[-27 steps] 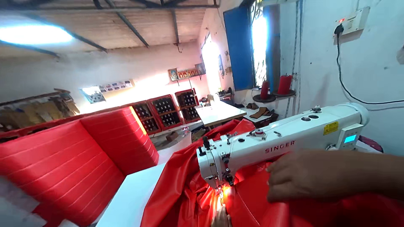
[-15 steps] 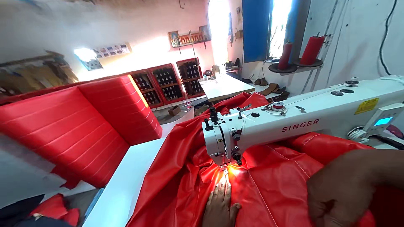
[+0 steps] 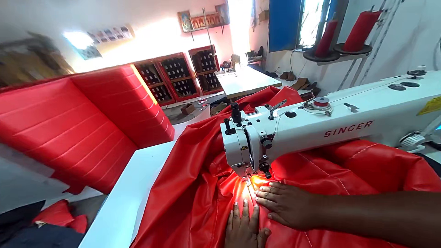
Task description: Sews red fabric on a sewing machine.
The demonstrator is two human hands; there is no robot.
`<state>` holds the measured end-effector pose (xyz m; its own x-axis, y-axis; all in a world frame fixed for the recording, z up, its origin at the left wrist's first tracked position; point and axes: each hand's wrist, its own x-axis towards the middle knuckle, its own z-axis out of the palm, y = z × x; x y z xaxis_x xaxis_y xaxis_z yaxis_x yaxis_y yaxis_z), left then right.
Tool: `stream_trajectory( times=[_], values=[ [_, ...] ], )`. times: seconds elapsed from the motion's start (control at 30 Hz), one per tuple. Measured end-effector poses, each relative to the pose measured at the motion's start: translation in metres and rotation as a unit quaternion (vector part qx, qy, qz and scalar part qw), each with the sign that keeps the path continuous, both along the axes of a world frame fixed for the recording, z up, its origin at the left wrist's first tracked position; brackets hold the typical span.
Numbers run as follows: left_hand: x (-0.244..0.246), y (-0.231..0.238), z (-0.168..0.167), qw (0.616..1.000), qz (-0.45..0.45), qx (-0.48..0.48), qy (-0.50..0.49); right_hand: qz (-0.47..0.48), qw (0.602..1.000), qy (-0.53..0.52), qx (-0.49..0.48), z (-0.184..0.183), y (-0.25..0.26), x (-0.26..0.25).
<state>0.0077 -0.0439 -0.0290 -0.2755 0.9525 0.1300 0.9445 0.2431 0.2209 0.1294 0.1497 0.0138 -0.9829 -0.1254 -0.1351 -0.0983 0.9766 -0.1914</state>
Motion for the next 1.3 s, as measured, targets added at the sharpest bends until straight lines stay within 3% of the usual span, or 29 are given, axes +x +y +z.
stream_trajectory(
  times=[0.37, 0.73, 0.83, 0.93, 1.0, 1.3],
  values=[
    [-0.009, 0.018, -0.002, 0.999, 0.033, 0.0, 0.016, 0.016, 0.999, -0.017, -0.023, -0.004, 0.028, -0.018],
    [-0.034, 0.042, -0.003, 0.999, 0.05, 0.012, 0.0, 0.009, 0.999, 0.033, -0.017, -0.006, 0.054, -0.039],
    [-0.035, 0.038, 0.002, 1.0, 0.018, 0.007, -0.023, 0.024, 0.998, 0.053, -0.03, -0.009, 0.055, -0.037],
    [-0.037, 0.024, -0.001, 0.989, -0.071, 0.107, -0.07, 0.09, 0.99, 0.097, -0.042, -0.016, 0.054, -0.032],
    [-0.043, 0.014, -0.001, 0.982, -0.108, 0.103, -0.118, 0.137, 0.982, 0.114, -0.054, -0.019, 0.054, -0.031],
    [-0.051, 0.014, 0.003, 0.977, -0.105, 0.095, -0.16, 0.135, 0.979, 0.095, -0.122, -0.014, 0.065, -0.035]
  ],
)
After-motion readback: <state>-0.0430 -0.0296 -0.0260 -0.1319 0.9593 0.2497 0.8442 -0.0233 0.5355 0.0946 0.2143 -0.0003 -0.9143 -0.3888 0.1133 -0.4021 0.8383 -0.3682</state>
